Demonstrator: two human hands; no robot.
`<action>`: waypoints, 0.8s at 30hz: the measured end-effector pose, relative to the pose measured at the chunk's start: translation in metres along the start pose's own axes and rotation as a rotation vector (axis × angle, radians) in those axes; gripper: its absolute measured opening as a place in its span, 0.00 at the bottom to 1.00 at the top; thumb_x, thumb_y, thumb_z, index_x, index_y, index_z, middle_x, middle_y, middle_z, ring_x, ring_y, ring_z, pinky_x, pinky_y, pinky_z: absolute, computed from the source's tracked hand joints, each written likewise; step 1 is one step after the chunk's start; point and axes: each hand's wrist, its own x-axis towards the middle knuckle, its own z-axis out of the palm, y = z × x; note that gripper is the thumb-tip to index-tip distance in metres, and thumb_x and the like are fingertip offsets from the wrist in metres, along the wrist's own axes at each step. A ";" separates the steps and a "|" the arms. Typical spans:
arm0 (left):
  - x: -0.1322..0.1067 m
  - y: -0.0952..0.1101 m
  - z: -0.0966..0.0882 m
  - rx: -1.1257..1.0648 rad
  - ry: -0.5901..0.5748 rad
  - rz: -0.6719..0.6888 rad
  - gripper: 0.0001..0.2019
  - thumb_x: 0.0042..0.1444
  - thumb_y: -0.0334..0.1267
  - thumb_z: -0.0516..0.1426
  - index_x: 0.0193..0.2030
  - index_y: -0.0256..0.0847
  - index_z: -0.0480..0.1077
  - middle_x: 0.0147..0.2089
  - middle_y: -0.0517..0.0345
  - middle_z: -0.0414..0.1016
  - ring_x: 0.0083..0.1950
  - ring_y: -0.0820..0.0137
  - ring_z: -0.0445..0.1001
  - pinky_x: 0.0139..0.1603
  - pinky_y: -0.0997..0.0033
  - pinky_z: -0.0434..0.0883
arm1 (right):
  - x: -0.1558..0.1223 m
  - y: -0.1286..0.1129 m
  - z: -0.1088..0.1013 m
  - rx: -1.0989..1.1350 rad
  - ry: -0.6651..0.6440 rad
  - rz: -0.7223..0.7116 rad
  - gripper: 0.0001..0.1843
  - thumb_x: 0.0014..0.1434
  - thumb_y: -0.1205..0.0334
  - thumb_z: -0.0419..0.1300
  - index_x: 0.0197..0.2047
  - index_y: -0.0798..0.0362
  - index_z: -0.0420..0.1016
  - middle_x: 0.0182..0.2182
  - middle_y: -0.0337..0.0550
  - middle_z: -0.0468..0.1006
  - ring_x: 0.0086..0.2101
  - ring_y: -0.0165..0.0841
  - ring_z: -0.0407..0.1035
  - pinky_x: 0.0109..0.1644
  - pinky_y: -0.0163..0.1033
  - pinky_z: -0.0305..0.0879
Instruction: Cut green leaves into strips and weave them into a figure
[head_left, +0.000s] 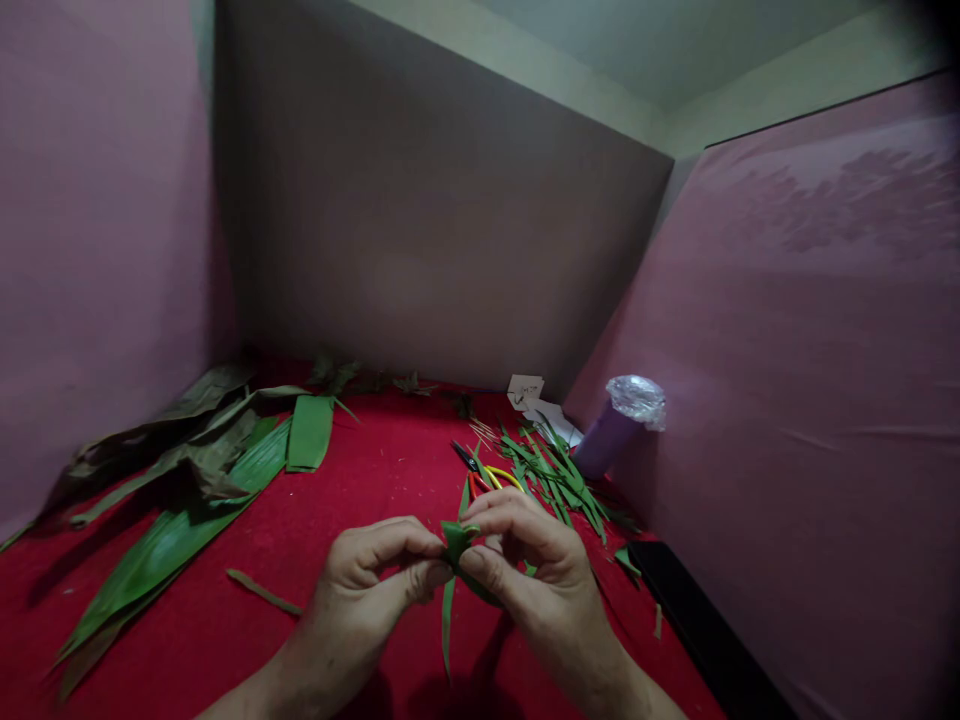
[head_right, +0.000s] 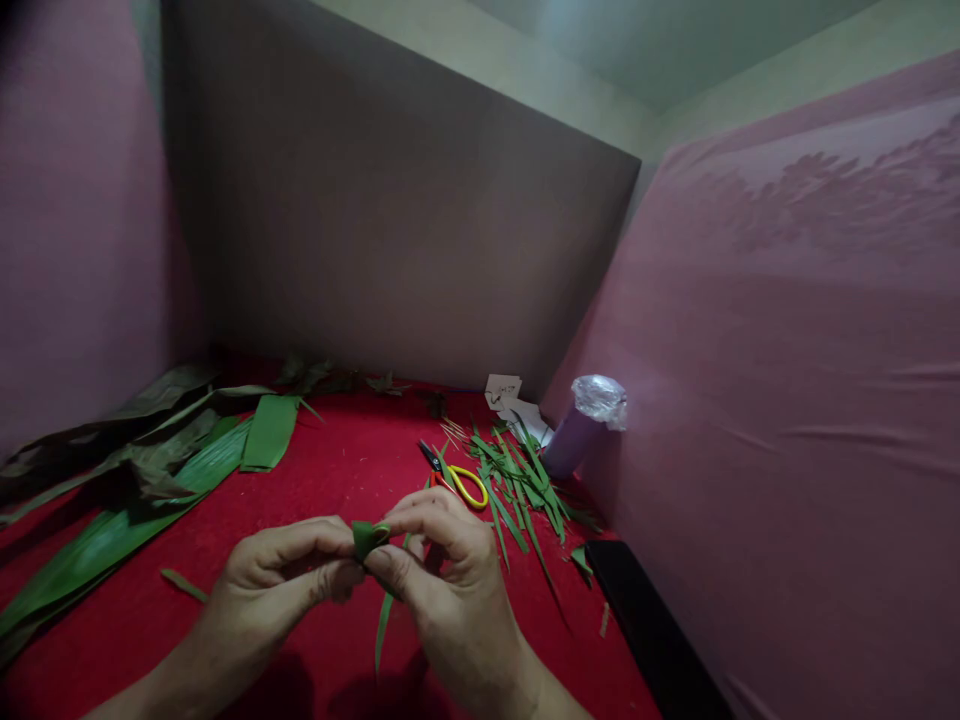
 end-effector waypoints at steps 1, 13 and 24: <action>0.000 0.000 0.000 -0.016 -0.001 -0.018 0.03 0.49 0.33 0.60 0.26 0.39 0.75 0.23 0.61 0.70 0.26 0.74 0.67 0.27 0.77 0.65 | 0.000 0.000 0.000 -0.014 -0.006 -0.009 0.02 0.51 0.65 0.64 0.31 0.51 0.76 0.33 0.40 0.72 0.27 0.27 0.62 0.28 0.33 0.58; 0.002 -0.002 0.001 -0.207 0.027 -0.111 0.01 0.43 0.32 0.63 0.24 0.40 0.76 0.21 0.61 0.71 0.24 0.75 0.66 0.25 0.78 0.65 | -0.004 -0.005 -0.002 0.175 -0.137 0.196 0.04 0.55 0.65 0.61 0.36 0.53 0.73 0.27 0.38 0.73 0.26 0.25 0.63 0.29 0.30 0.60; 0.002 0.008 0.001 -0.135 -0.001 0.208 0.08 0.47 0.25 0.60 0.28 0.42 0.77 0.24 0.59 0.73 0.26 0.73 0.70 0.27 0.76 0.69 | -0.006 -0.009 -0.009 0.136 -0.153 0.243 0.04 0.54 0.63 0.61 0.33 0.54 0.71 0.22 0.35 0.67 0.22 0.24 0.59 0.24 0.30 0.55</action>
